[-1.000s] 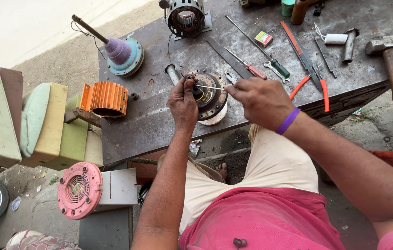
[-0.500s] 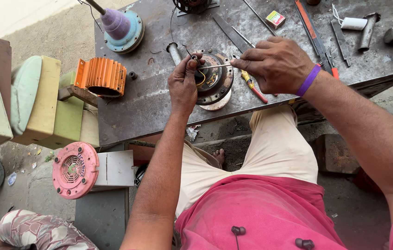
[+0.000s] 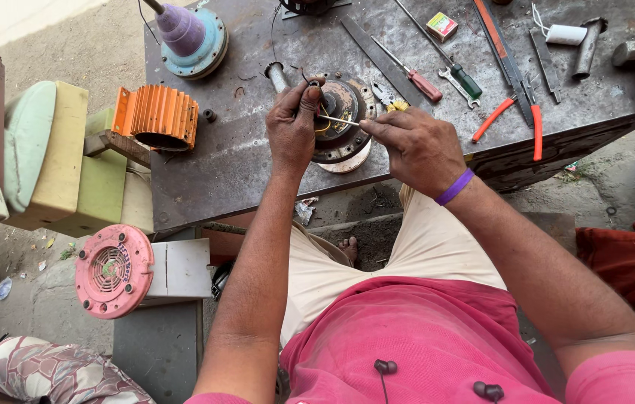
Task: The person repairs an electric motor by using a screwdriver to pry apart components, handling internal wiring, and prying at a metal hub with a tool.
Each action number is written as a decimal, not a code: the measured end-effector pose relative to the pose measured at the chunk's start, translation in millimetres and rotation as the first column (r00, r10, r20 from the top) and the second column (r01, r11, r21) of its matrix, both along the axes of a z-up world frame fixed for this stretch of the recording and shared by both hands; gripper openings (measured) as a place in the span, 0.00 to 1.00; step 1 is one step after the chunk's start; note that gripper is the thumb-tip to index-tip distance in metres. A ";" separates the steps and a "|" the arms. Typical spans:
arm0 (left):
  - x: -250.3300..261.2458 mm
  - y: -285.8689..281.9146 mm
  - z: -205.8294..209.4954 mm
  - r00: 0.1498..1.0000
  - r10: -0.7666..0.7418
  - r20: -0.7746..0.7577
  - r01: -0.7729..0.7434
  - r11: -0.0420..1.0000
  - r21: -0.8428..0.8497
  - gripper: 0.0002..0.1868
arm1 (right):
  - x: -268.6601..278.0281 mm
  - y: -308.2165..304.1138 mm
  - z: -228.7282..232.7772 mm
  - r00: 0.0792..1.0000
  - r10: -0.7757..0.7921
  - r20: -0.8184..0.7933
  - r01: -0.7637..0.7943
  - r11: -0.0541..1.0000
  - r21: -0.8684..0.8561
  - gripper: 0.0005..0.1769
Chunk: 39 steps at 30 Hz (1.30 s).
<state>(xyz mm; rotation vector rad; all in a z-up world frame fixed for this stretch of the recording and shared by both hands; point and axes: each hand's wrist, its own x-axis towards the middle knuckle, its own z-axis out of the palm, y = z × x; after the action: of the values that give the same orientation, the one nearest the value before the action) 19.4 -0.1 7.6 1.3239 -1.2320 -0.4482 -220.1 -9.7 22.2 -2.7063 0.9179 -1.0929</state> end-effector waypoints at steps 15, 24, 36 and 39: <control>-11.9 -1.1 2.0 0.975 0.004 -0.223 -0.021 0.997 -0.073 0.15 | -11.7 50.6 2.6 0.966 -0.117 0.230 0.057 0.966 0.254 0.15; -13.9 0.1 -1.6 0.964 0.057 -0.261 -0.061 0.998 -0.006 0.17 | 5.2 54.4 7.4 0.962 -0.129 0.242 0.030 0.927 0.375 0.15; -13.6 -2.5 -10.0 0.979 0.155 -0.130 -0.159 0.987 -0.021 0.19 | 23.7 61.2 8.3 0.935 -0.183 0.304 -0.033 0.809 0.587 0.19; -15.1 -2.7 -12.6 0.984 0.146 -0.097 -0.147 0.989 -0.002 0.20 | 16.6 47.6 20.7 0.939 -0.063 0.339 -0.135 0.837 0.530 0.17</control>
<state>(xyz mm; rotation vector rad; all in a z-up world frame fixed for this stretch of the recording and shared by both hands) 4.4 -2.8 -5.0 1.3586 -1.0473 -0.3963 -203.4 37.9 42.9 -1.9828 0.9329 -1.0470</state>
